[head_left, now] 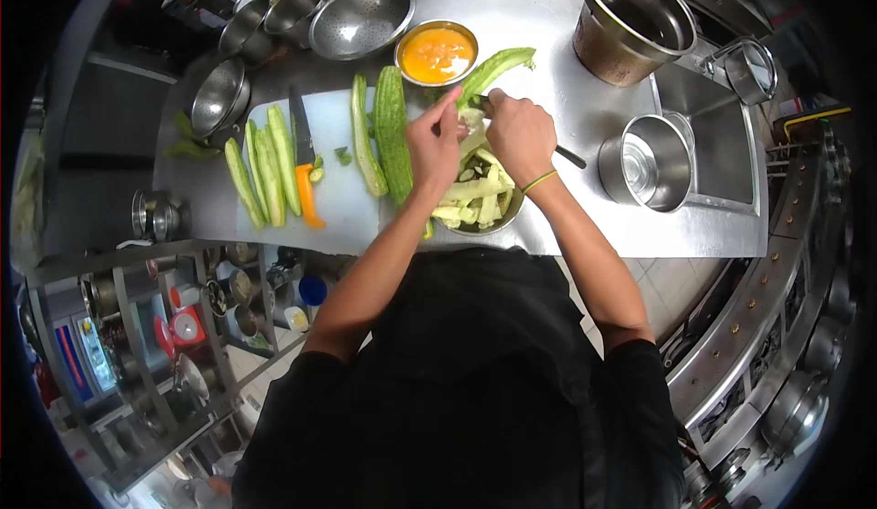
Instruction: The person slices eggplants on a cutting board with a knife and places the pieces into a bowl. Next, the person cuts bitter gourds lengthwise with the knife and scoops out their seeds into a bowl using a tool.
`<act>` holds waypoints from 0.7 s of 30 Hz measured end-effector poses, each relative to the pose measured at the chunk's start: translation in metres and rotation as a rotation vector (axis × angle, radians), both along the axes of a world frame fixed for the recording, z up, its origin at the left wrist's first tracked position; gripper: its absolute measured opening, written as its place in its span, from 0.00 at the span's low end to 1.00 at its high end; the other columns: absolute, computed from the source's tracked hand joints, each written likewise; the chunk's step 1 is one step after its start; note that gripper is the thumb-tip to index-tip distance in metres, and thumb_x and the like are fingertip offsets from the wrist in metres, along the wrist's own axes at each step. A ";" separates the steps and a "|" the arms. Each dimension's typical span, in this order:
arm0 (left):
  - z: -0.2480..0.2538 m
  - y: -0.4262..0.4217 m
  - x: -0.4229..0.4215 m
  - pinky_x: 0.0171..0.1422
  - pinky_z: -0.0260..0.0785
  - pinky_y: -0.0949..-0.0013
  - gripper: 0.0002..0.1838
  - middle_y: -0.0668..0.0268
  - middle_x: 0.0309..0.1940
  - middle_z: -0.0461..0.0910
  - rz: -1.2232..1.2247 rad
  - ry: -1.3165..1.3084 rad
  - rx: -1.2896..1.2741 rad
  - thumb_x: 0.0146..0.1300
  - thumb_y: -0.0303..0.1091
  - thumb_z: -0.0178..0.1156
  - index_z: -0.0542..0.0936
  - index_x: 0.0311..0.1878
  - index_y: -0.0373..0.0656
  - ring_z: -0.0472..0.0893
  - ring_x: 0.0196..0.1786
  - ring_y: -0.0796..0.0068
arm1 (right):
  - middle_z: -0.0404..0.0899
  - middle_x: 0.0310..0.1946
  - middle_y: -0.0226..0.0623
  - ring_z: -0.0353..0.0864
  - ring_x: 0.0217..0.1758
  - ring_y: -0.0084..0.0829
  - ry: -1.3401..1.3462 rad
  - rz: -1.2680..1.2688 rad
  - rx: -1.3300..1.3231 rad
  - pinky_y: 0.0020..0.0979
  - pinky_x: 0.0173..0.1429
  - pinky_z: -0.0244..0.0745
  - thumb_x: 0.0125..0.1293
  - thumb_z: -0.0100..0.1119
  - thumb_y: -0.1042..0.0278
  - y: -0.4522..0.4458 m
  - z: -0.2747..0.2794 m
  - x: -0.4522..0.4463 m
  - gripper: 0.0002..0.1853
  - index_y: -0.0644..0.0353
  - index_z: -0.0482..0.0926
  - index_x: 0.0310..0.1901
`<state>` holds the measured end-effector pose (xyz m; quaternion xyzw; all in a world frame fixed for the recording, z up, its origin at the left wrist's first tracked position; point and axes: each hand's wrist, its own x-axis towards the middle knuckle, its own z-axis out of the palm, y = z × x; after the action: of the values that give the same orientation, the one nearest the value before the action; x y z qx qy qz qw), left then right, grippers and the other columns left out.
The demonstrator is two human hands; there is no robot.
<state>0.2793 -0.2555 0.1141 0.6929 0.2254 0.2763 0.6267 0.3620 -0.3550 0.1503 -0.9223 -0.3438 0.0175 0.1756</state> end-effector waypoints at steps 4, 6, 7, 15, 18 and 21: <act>0.005 -0.002 0.005 0.39 0.79 0.74 0.17 0.75 0.29 0.73 0.045 -0.039 -0.061 0.73 0.32 0.50 0.78 0.59 0.38 0.70 0.29 0.88 | 0.82 0.25 0.46 0.84 0.30 0.45 0.016 -0.025 0.016 0.43 0.35 0.78 0.59 0.52 0.71 0.004 0.004 -0.007 0.06 0.60 0.77 0.35; 0.003 0.002 0.006 0.39 0.77 0.77 0.16 0.74 0.31 0.74 0.067 -0.029 -0.085 0.73 0.32 0.51 0.79 0.59 0.38 0.70 0.30 0.88 | 0.81 0.23 0.46 0.83 0.28 0.47 -0.012 0.005 0.052 0.44 0.34 0.77 0.60 0.53 0.69 0.007 -0.005 -0.023 0.05 0.58 0.77 0.34; 0.000 0.012 0.010 0.40 0.75 0.77 0.16 0.70 0.33 0.78 0.076 0.071 -0.039 0.71 0.29 0.51 0.80 0.57 0.37 0.73 0.32 0.87 | 0.80 0.21 0.47 0.83 0.26 0.48 -0.041 0.033 0.088 0.46 0.33 0.76 0.60 0.55 0.67 0.008 -0.006 -0.028 0.05 0.57 0.77 0.32; -0.017 0.015 0.032 0.49 0.74 0.69 0.18 0.55 0.47 0.82 -0.026 0.041 -0.326 0.69 0.29 0.49 0.78 0.57 0.29 0.83 0.45 0.71 | 0.82 0.22 0.42 0.84 0.26 0.41 -0.080 0.111 -0.007 0.38 0.31 0.78 0.58 0.55 0.70 -0.007 -0.007 -0.030 0.08 0.62 0.76 0.38; -0.010 0.016 0.036 0.51 0.77 0.67 0.21 0.48 0.50 0.80 -0.079 0.037 -0.542 0.69 0.29 0.47 0.72 0.61 0.27 0.84 0.44 0.63 | 0.81 0.22 0.41 0.83 0.25 0.41 -0.068 0.151 -0.052 0.38 0.30 0.77 0.58 0.55 0.70 -0.010 -0.007 -0.038 0.10 0.62 0.76 0.41; -0.017 0.026 0.038 0.53 0.78 0.66 0.24 0.44 0.52 0.77 -0.183 -0.011 -0.645 0.70 0.31 0.46 0.66 0.65 0.27 0.83 0.47 0.56 | 0.80 0.19 0.42 0.82 0.23 0.43 -0.053 0.100 0.013 0.41 0.29 0.75 0.58 0.56 0.68 -0.011 -0.012 -0.036 0.06 0.53 0.79 0.38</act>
<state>0.3171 -0.2297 0.0974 0.4748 0.2350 0.1371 0.8370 0.3259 -0.3658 0.1384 -0.9031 -0.3939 -0.0002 0.1712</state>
